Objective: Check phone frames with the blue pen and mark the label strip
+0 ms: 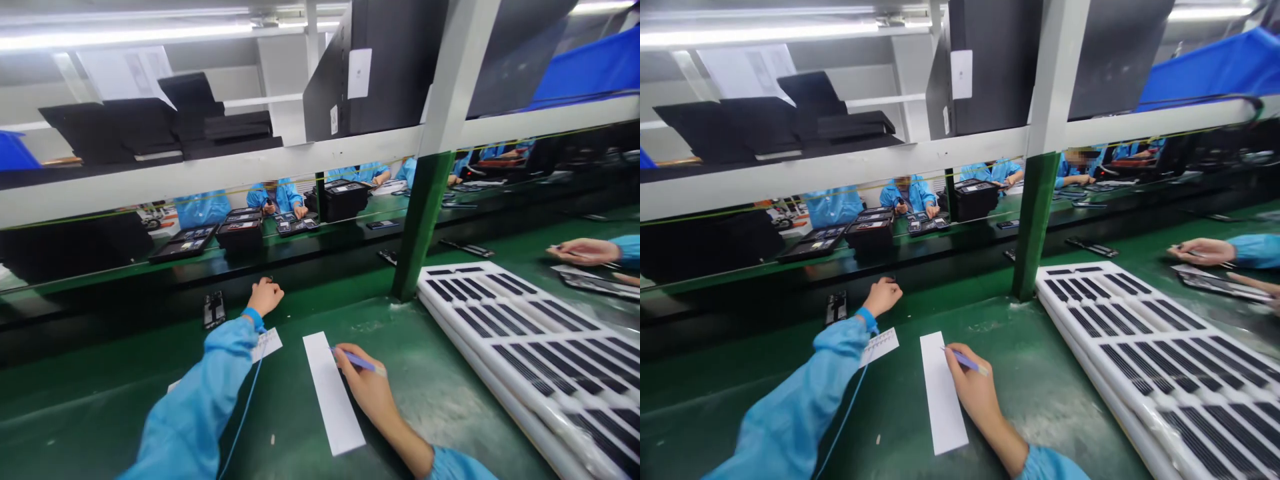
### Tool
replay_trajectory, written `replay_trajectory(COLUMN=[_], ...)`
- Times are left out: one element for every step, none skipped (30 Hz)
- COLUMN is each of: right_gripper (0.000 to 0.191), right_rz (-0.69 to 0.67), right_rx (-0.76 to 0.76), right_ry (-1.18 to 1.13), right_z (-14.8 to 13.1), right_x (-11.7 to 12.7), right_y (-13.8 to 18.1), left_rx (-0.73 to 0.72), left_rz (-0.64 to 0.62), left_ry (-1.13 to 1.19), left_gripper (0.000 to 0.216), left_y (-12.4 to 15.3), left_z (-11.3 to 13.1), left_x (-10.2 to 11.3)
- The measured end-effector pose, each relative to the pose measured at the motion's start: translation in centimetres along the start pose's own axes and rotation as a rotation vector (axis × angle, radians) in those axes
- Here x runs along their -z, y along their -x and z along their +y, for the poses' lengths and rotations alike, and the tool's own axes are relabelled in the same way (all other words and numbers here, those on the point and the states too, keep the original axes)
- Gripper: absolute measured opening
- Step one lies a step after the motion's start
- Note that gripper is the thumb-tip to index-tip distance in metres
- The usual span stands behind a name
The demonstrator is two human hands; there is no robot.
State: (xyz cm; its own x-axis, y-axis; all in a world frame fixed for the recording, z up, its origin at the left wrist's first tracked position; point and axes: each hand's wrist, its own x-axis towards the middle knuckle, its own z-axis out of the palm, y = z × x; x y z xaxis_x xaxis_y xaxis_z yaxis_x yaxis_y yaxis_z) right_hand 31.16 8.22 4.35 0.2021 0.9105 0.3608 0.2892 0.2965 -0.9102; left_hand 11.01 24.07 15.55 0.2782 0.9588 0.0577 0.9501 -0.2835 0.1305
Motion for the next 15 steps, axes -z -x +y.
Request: replay_trajectory(right_gripper=[0.037, 0.036, 0.036, 0.036, 0.037, 0.038, 0.039, 0.041, 0.043, 0.045, 0.047, 0.048, 0.05, 0.051, 0.053], right_rz=[0.01, 0.016, 0.018, 0.014, 0.008, -0.002, -0.013, -0.021, -0.026, -0.027, -0.028, -0.03, -0.038, -0.052, -0.07], right_rx=[-0.016, -0.031, -0.046, -0.063, -0.083, -0.106, -0.129, -0.149, -0.164, -0.171, -0.174, -0.175, -0.178, -0.185, -0.192], right_ry=[-0.005, -0.014, -0.026, -0.044, -0.068, -0.099, -0.136, -0.175, -0.212, -0.241, -0.258, -0.263, -0.26, -0.253, -0.246], right_z=[0.2, 0.5, 0.8, 1.2, 1.6, 2.0, 2.3, 2.6, 2.8, 2.9, 2.9, 2.9, 2.8, 2.8, 2.8], right_x=[0.1, 0.2, 0.3, 0.3, 0.3, 0.2, 0.1, -0.1, -0.4, -0.7, -1.1, -1.6, -2.1, -2.7, -3.2], right_y=[0.0, 0.0, 0.0, 0.0, 0.0, -0.1, -0.3, -0.6, -1.1, -1.7, -2.5, -3.4, -4.2, -5.0, -5.6], left_rx=[-0.048, -0.092, -0.139, -0.195, -0.265, -0.296, -0.295, -0.291, -0.277, -0.261, -0.25, -0.245, -0.247, -0.257, -0.271], left_rz=[0.001, 0.001, -0.012, -0.025, -0.042, -0.087, -0.129, -0.16, -0.174, -0.176, -0.17, -0.161, -0.147, -0.124, -0.091], left_ry=[0.008, 0.017, 0.028, 0.037, 0.032, 0.014, -0.015, -0.039, -0.055, -0.062, -0.059, -0.051, -0.043, -0.035, -0.027], left_gripper=[0.022, 0.023, 0.02, 0.017, 0.018, 0.018, 0.018, 0.016, 0.016, 0.016, 0.016, 0.017, 0.021, 0.027, 0.033], left_y=[2.1, 4.7, 7.6, 10.7, 13.7, 16.5, 18.9, 20.8, 22.2, 23.0, 23.4, 23.3, 22.9, 22.1, 21.1], left_z=[0.6, 1.1, 1.7, 2.3, 2.8, 3.1, 3.4, 3.5, 3.6, 3.7, 3.7, 3.7, 3.8, 3.8, 3.9], left_x=[0.5, 0.6, 0.5, 0.1, -0.6, -1.5, -2.5, -3.5, -4.4, -5.2, -5.8, -6.2, -6.4, -6.5, -6.5])
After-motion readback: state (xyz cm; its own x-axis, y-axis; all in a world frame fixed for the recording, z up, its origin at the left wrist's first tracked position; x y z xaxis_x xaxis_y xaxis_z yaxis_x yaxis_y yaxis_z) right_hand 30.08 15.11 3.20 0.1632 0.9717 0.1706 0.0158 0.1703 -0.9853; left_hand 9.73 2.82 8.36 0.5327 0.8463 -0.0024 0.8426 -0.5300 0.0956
